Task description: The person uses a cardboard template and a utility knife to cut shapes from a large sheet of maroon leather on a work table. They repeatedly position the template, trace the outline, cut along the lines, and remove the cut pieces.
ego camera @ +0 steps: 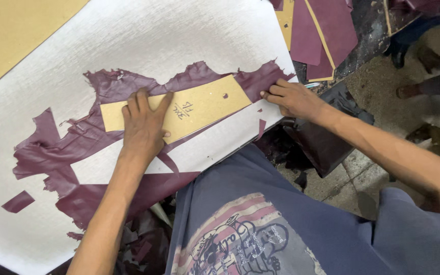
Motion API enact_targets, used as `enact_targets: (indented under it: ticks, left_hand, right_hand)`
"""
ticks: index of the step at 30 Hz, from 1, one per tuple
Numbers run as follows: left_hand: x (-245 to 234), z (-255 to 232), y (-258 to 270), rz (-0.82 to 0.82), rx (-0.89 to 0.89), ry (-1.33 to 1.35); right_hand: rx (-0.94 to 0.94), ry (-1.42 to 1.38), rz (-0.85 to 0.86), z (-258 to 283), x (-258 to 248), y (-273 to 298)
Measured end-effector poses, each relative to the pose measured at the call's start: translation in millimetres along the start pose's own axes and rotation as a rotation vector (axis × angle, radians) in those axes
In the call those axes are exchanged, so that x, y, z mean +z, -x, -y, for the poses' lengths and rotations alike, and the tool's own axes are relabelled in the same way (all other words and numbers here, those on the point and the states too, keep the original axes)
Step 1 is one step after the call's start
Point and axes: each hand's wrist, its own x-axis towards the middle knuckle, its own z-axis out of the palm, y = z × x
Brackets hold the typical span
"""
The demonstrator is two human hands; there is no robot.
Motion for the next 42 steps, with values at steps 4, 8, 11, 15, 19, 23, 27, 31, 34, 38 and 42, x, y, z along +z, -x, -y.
enact_targets:
  ticks: [4, 8, 11, 15, 19, 23, 27, 31, 34, 38, 42]
  left_hand:
    - [-14, -8, -16, 0.131, -0.092, 0.005]
    - [-23, -9, -29, 0.188, -0.151, 0.077]
    - [-39, -14, -37, 0.269, -0.175, 0.131]
    - [-69, -51, -35, 0.426, -0.108, -0.023]
    - [-97, -100, -17, 0.245, 0.213, -0.343]
    - [-101, -117, -32, 0.033, 0.387, -0.354]
    - [-76, -123, -65, -0.080, 0.484, -0.266]
    - [-45, -108, -100, -0.083, 0.398, -0.154]
    - [-38, -70, -113, -0.171, 0.108, -0.129]
    - [-53, -5, -100, -0.331, -0.114, -0.144]
    - [-36, 6, -54, -0.246, -0.421, 0.152]
  right_hand:
    - [0.142, -0.285, -0.165, -2, 20, 16]
    - [0.301, -0.619, -0.360, 1, 29, 21]
    - [0.340, -0.751, -0.505, -1, 32, 16]
    - [0.436, -0.960, -0.528, -11, 30, 10]
    - [0.589, -1.100, -0.426, -17, 18, 4]
    - [0.392, -1.180, -0.422, -16, -9, -20]
    - [0.392, -0.960, 0.069, -19, -24, -43]
    - [0.409, -1.104, -0.210, -36, -28, -42]
    - [0.647, -1.117, -0.265, -64, -33, -21]
    - [0.890, -0.976, -0.347, -106, -47, -4]
    - [0.815, -0.599, -0.574, -115, -62, -2]
